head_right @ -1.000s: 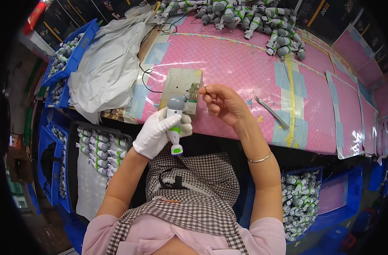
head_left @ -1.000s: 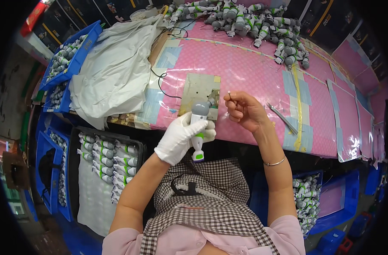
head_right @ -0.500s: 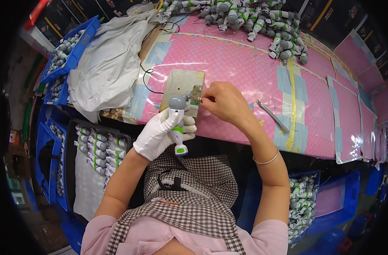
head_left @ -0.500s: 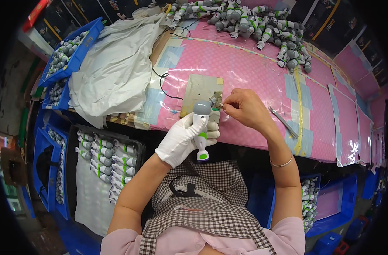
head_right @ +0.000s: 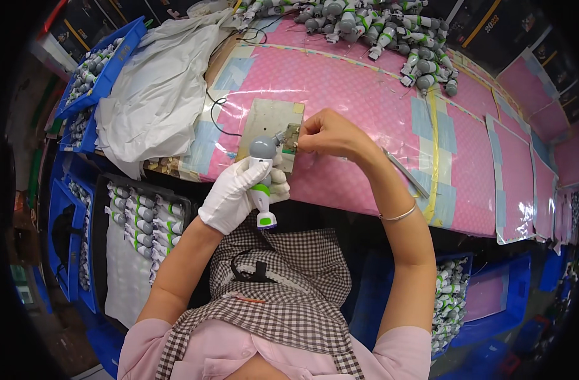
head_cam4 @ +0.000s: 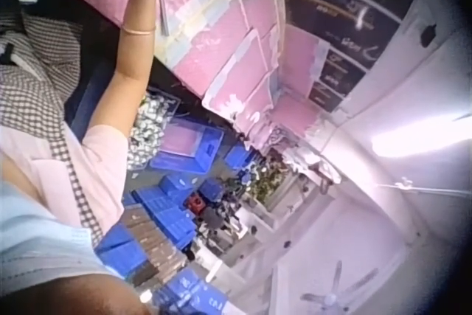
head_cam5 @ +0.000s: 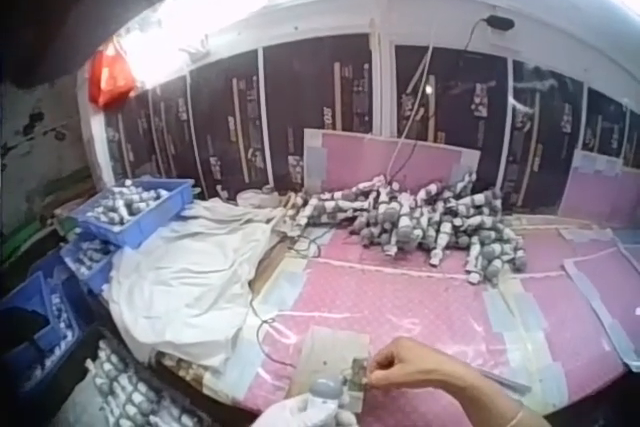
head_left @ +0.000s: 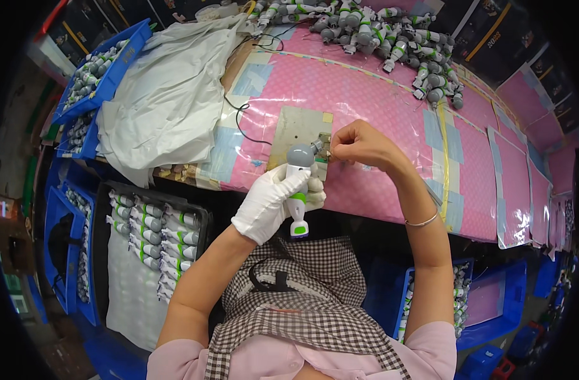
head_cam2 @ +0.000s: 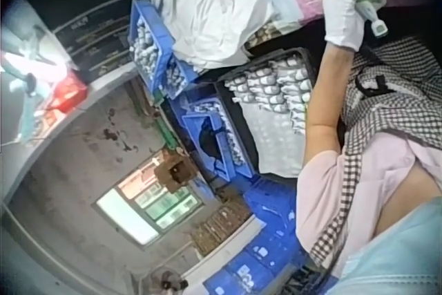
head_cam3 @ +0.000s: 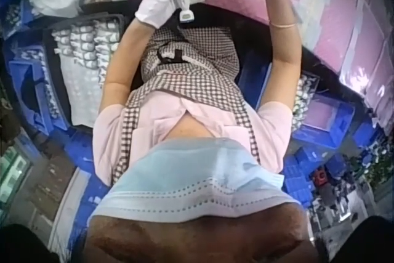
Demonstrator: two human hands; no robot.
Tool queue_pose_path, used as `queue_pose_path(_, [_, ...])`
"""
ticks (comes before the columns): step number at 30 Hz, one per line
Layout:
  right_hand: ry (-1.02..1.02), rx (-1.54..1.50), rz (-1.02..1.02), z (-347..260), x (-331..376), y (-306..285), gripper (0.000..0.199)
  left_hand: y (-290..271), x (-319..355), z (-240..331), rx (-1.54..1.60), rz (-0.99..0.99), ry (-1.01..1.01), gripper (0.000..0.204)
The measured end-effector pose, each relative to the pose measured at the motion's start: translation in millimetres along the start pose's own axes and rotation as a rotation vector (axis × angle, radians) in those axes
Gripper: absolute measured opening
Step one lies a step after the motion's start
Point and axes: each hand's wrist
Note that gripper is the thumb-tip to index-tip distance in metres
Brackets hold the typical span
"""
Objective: Assembling plastic toy figures by attaching small components and organizing them into storage trays.
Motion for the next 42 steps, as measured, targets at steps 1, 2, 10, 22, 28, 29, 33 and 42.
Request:
queue_pose_path(1, [0.013, -0.080, -0.003, 4, 2, 4, 0.016, 0, 1, 0, -0.017, 0.014, 0.002, 0.029])
queue_pose_path(2, [0.022, -0.157, -0.006, 6, 3, 6, 0.016, 0, 2, -1, -0.018, 0.005, 0.008, 0.029])
queue_pose_path(10, [0.036, -0.146, -0.033, -5, 1, 7, 0.017, -4, 0, -2, -0.013, 0.000, -0.003, 0.034])
queue_pose_path(22, [0.014, -0.175, 0.012, 4, 2, 7, 0.021, 0, -3, -2, 0.033, 0.025, -0.024, 0.033])
queue_pose_path(28, [0.060, -0.283, 0.018, 11, 5, 9, 0.021, 2, 0, -2, 0.092, 0.023, -0.040, 0.033])
queue_pose_path(29, [0.079, -0.343, 0.019, 8, 4, 12, 0.020, 0, 0, -2, 0.095, 0.024, -0.036, 0.033])
queue_pose_path(33, [0.049, -0.200, 0.043, -3, 8, 13, 0.020, -4, -2, -3, 0.098, 0.009, -0.040, 0.032])
queue_pose_path(42, [0.056, -0.254, 0.029, 3, 4, 13, 0.018, -7, -6, -10, 0.111, 0.008, 0.004, 0.027])
Point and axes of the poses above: each hand's wrist, its own x-axis away from the middle knuckle, its own y-axis out of the palm, z = x × y, and after that the axes turned 5 degrees about z, right-handed
